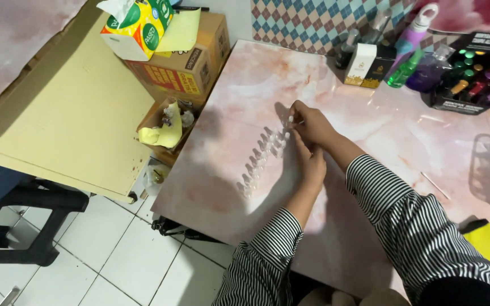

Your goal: Assembling perfume sample vials by manually inserting plastic applicator sticks into small clear containers.

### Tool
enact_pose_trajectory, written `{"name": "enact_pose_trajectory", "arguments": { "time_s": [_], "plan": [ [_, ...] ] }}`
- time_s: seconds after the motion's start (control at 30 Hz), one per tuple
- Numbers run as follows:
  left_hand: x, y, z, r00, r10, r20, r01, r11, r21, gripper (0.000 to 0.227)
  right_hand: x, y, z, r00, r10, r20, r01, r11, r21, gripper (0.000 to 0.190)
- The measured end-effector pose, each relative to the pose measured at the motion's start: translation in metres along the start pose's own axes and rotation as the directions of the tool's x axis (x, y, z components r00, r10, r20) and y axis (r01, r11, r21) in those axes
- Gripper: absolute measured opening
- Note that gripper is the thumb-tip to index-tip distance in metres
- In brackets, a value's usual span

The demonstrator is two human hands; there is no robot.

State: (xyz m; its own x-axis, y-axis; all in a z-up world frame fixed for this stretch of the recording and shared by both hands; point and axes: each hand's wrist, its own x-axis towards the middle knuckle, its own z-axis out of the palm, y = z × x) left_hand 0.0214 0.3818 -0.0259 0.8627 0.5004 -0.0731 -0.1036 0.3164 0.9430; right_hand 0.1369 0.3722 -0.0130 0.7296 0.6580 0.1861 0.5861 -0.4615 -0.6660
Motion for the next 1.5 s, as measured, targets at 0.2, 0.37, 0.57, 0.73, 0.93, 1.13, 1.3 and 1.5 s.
{"name": "enact_pose_trajectory", "arguments": {
  "time_s": [0.2,0.37,0.57,0.73,0.93,1.13,1.3,1.5],
  "plan": [
    [0.010,-0.015,-0.006,0.999,-0.004,-0.048,0.001,0.998,-0.064,0.089,0.027,0.016,0.018,0.996,-0.034,0.077,0.021,0.986,0.164,0.041],
    [0.015,-0.027,-0.002,0.994,0.091,-0.054,-0.089,0.996,0.029,0.087,0.029,0.013,0.019,0.993,-0.040,0.110,0.012,0.970,0.241,0.041],
    [0.009,-0.026,-0.001,0.996,0.068,-0.055,-0.068,0.998,0.006,0.091,0.032,0.020,0.026,0.989,-0.042,0.142,0.001,0.961,0.275,0.043],
    [0.014,-0.039,-0.004,0.997,0.058,-0.043,-0.060,0.997,-0.048,0.092,0.029,0.012,0.017,0.986,-0.050,0.157,0.001,0.954,0.300,0.043],
    [0.012,-0.044,0.000,0.993,0.118,-0.024,-0.119,0.990,-0.076,0.094,0.016,0.002,0.004,0.993,-0.008,0.114,-0.030,0.944,0.328,0.052],
    [0.007,-0.049,-0.009,0.977,0.178,0.115,-0.194,0.969,0.154,0.077,-0.024,0.013,-0.033,0.991,0.126,-0.045,-0.115,0.973,0.199,0.054],
    [-0.014,-0.038,0.004,0.929,0.223,0.295,-0.331,0.857,0.394,0.046,-0.095,0.012,-0.095,0.998,0.028,-0.053,-0.028,1.000,-0.001,0.044],
    [-0.070,-0.026,0.054,0.831,0.265,0.489,-0.513,0.704,0.491,0.028,-0.197,0.005,-0.151,0.993,-0.099,-0.071,0.082,0.975,-0.207,0.039]
  ]
}}
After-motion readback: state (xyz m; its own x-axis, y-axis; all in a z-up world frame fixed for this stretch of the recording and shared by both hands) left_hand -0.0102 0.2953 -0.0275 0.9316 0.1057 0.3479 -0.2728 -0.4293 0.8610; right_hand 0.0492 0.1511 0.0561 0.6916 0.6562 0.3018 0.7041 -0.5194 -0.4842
